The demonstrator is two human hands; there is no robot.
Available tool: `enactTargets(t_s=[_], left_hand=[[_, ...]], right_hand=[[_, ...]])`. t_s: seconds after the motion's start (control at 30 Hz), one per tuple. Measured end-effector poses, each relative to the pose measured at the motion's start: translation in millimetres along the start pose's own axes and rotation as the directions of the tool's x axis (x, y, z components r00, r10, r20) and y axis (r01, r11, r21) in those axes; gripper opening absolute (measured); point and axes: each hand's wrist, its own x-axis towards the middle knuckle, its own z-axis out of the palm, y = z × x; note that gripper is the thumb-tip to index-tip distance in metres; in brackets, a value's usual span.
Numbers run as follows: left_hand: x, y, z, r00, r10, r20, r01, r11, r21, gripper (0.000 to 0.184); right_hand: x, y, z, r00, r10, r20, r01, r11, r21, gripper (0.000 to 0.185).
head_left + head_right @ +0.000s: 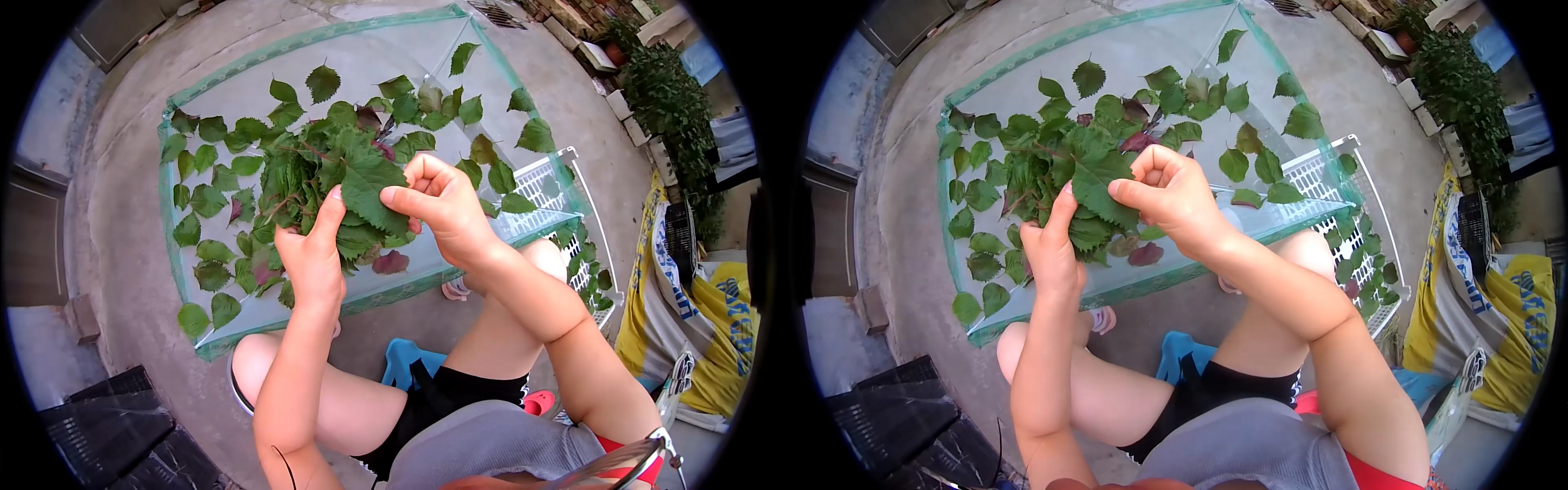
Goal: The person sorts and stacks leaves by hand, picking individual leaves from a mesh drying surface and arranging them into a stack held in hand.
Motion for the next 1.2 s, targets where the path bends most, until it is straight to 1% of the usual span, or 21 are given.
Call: enactTargets(t_s=[0.07, 0.13, 0.17, 0.23, 0.4, 0.47, 0.5, 0.6, 0.63, 0.7, 0.73, 0.77, 0.83, 0.93, 1.0, 1.03, 1.07, 1.1, 1.13, 1.17, 1.2], left_hand=[[-3, 1, 4, 1.0, -0.011, -0.019, 0.011, 0.999, -0.039, 0.033], [-5, 4, 8, 0.999, -0.026, -0.031, 0.023, 0.996, -0.082, 0.033], [-5, 6, 9, 0.996, -0.079, -0.039, 0.075, 0.992, -0.103, 0.034], [-5, 7, 10, 0.99, -0.141, -0.033, 0.135, 0.981, -0.142, 0.039], [-8, 7, 13, 0.996, -0.084, 0.02, 0.086, 0.99, -0.111, 0.044], [-8, 7, 14, 0.999, 0.008, 0.043, -0.008, 1.0, 0.009, 0.044], [-7, 7, 14, 0.999, 0.04, 0.021, -0.04, 0.999, 0.021, 0.044], [-4, 8, 11, 0.999, 0.019, -0.029, -0.02, 0.999, -0.026, 0.044], [-3, 10, 10, 0.999, -0.023, -0.026, 0.022, 0.999, -0.049, 0.044], [0, 14, 9, 0.998, -0.054, -0.045, 0.05, 0.996, -0.078, 0.044], [2, 16, 8, 0.994, -0.087, -0.061, 0.081, 0.991, -0.102, 0.044], [5, 17, 6, 0.996, -0.054, -0.074, 0.047, 0.994, -0.099, 0.044], [11, 21, 1, 0.991, -0.094, -0.092, 0.081, 0.988, -0.134, 0.044], [17, 28, -4, 0.983, -0.133, -0.13, 0.11, 0.98, -0.168, 0.043], [21, 29, -6, 0.987, -0.062, -0.147, 0.037, 0.985, -0.168, 0.043], [23, 29, -8, 0.986, -0.059, -0.153, 0.033, 0.984, -0.172, 0.041], [24, 30, -9, 0.986, -0.06, -0.156, 0.031, 0.983, -0.18, 0.041], [25, 30, -10, 0.983, -0.07, -0.167, 0.04, 0.984, -0.176, 0.039], [27, 30, -11, 0.981, -0.08, -0.179, 0.048, 0.984, -0.174, 0.038], [27, 31, -11, 0.98, -0.08, -0.182, 0.047, 0.982, -0.181, 0.038], [26, 34, -9, 0.98, -0.083, -0.182, 0.049, 0.981, -0.186, 0.036]], right_hand=[[3, 0, 5, 1.0, 0.019, -0.014, -0.019, 1.0, 0.013, 0.022], [5, 4, 9, 0.995, -0.094, -0.036, 0.094, 0.996, -0.011, 0.021], [6, 5, 9, 0.989, -0.132, -0.073, 0.128, 0.99, -0.055, 0.022], [7, 9, 9, 0.985, -0.149, -0.093, 0.144, 0.988, -0.052, 0.022], [6, 16, 13, 0.962, -0.241, -0.126, 0.217, 0.96, -0.178, 0.024], [8, 20, 13, 0.966, -0.234, -0.113, 0.213, 0.962, -0.172, 0.024], [8, 22, 13, 0.97, -0.223, -0.093, 0.206, 0.964, -0.165, 0.024], [13, 26, 10, 0.975, -0.211, -0.066, 0.205, 0.975, -0.091, 0.022], [14, 22, 8, 0.975, -0.212, -0.064, 0.205, 0.974, -0.096, 0.022], [13, 11, 3, 0.994, -0.11, -0.003, 0.109, 0.99, -0.089, 0.017], [17, 13, -2, 0.993, -0.111, -0.031, 0.108, 0.99, -0.086, 0.014], [21, 6, -7, 0.99, -0.123, -0.067, 0.116, 0.988, -0.105, 0.013], [32, -8, -22, 0.983, -0.152, -0.105, 0.139, 0.983, -0.12, 0.012], [59, -26, -49, 0.982, -0.111, -0.155, 0.076, 0.973, -0.216, 0.014], [81, -35, -63, 0.98, -0.1, -0.172, 0.042, 0.95, -0.31, 0.015], [95, -35, -74, 0.977, -0.105, -0.186, 0.028, 0.925, -0.379, 0.016], [113, -29, -88, 0.978, -0.106, -0.182, 0.028, 0.922, -0.386, 0.016], [132, -22, -105, 0.96, -0.194, -0.202, 0.031, 0.791, -0.611, 0.018], [147, -15, -120, 0.938, -0.285, -0.196, 0.017, 0.605, -0.796, 0.019], [158, -10, -133, 0.939, -0.285, -0.191, 0.019, 0.599, -0.8, 0.019], [167, -7, -146, 0.924, -0.315, -0.216, -0.052, 0.456, -0.888, 0.017]])
